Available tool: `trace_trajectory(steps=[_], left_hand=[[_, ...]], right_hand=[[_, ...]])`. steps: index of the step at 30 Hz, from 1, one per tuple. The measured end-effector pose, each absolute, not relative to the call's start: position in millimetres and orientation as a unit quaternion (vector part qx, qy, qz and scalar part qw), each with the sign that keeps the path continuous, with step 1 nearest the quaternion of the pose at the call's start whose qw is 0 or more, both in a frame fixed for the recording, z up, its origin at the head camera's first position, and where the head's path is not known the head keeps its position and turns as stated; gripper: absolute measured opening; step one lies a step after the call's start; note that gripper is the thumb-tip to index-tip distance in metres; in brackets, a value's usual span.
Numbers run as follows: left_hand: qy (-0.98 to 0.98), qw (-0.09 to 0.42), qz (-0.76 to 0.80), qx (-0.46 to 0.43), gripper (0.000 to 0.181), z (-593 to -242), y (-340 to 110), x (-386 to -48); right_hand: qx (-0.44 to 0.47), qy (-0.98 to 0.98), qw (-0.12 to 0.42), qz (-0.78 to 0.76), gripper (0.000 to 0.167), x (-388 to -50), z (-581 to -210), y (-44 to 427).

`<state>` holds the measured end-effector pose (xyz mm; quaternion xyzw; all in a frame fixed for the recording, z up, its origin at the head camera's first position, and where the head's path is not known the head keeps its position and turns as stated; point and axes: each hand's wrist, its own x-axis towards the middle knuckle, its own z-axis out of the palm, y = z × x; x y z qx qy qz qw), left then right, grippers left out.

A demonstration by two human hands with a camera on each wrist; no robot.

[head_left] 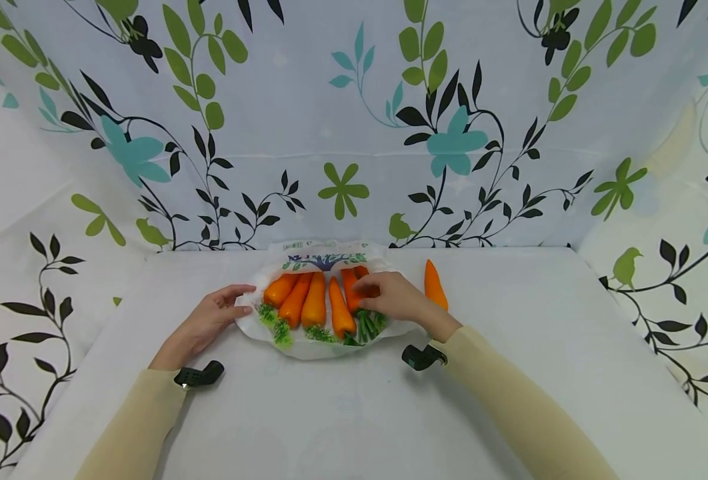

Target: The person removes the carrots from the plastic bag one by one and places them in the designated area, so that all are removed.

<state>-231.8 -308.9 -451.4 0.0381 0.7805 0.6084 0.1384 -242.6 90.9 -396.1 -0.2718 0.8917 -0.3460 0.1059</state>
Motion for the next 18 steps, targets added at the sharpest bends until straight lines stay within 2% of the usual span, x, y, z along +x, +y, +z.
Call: trace_trajectory(steps=[11,18], left_hand=[[0.784,0.141,0.604,0.036,0.063,-446.9,-306.0,-229.5],[0.782,0.142,0.606,0.033,0.060,-448.8,-307.4,-230.4]], right_hand=[[-0.312,0.898,0.087,-0.298,0.036,-241.8,-397.7,87.5],[-0.316,0.895,0.090,-0.302,0.027,-241.5,-399.3,86.5]])
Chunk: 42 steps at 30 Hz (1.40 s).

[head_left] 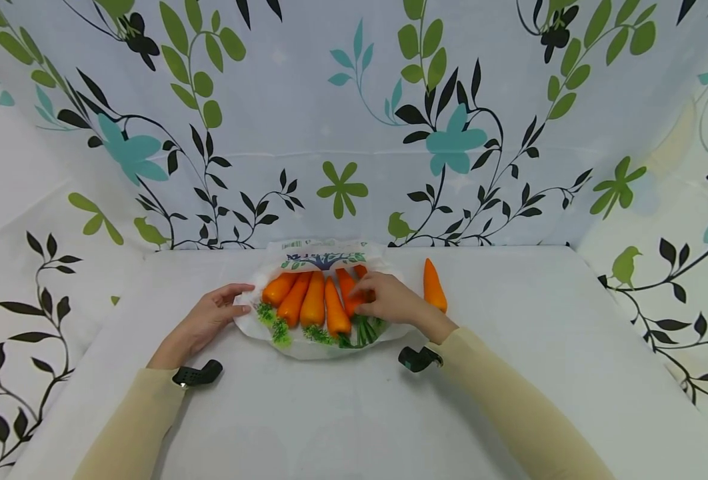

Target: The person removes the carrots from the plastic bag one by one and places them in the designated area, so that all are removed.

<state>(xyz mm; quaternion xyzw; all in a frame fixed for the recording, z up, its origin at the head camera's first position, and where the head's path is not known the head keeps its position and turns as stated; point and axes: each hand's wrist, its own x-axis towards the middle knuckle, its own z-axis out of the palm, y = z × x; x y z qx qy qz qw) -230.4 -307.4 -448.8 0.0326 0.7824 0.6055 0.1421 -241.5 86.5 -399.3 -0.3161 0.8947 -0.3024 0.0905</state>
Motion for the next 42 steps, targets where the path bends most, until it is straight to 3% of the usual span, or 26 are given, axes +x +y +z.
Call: trace_trajectory(steps=[20,30,42], left_hand=[[0.779,0.143,0.610,0.038,0.060,-447,-310,-230],[0.777,0.140,0.613,0.038,0.063,-452,-311,-233],[0.777,0.142,0.612,0.034,0.065,-451,-309,-231]], right_hand=[[-0.313,0.923,0.098,-0.203,0.055,-235,-402,73],[-0.293,0.923,0.107,-0.226,0.060,-235,-410,72],[-0.274,0.913,0.091,-0.289,0.053,-231,-410,74]])
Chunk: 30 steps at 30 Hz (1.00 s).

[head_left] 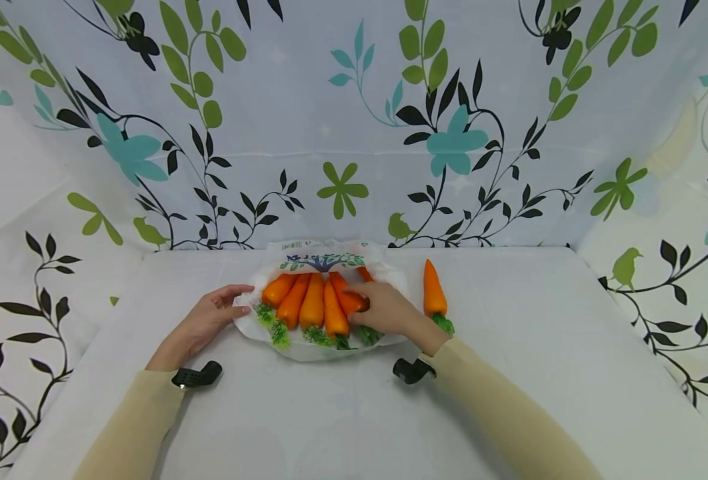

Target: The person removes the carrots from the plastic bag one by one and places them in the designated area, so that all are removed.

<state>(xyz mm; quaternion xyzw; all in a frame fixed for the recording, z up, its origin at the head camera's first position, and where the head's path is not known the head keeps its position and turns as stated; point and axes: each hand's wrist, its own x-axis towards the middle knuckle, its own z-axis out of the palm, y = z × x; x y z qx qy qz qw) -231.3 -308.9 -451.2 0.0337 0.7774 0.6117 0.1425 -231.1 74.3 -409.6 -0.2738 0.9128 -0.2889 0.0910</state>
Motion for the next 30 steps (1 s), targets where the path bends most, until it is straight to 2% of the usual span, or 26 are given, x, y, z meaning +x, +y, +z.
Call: trace_trajectory(steps=[30], left_hand=[[0.772,0.143,0.618,0.032,0.063,-450,-308,-230]], right_hand=[[-0.258,0.893,0.079,-0.361,0.051,-222,-396,89]])
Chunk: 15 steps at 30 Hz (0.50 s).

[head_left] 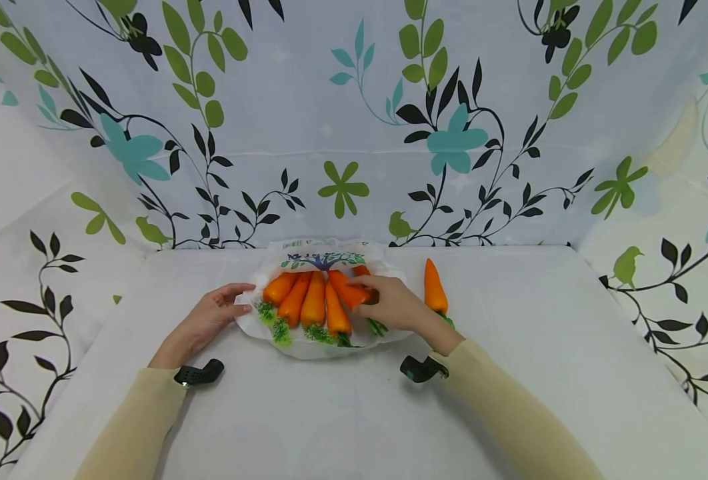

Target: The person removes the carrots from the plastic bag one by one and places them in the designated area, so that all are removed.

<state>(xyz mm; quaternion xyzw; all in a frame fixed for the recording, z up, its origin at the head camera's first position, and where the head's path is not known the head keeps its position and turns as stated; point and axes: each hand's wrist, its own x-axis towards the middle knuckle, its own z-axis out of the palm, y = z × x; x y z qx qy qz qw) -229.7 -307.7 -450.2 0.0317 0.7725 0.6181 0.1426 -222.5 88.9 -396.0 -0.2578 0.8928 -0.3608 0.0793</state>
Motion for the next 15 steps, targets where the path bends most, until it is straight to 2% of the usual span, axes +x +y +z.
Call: trace_trajectory(steps=[15], left_hand=[[0.778,0.141,0.611,0.032,0.065,-451,-308,-231]], right_hand=[[-0.268,0.890,0.068,-0.362,0.051,-214,-389,100]])
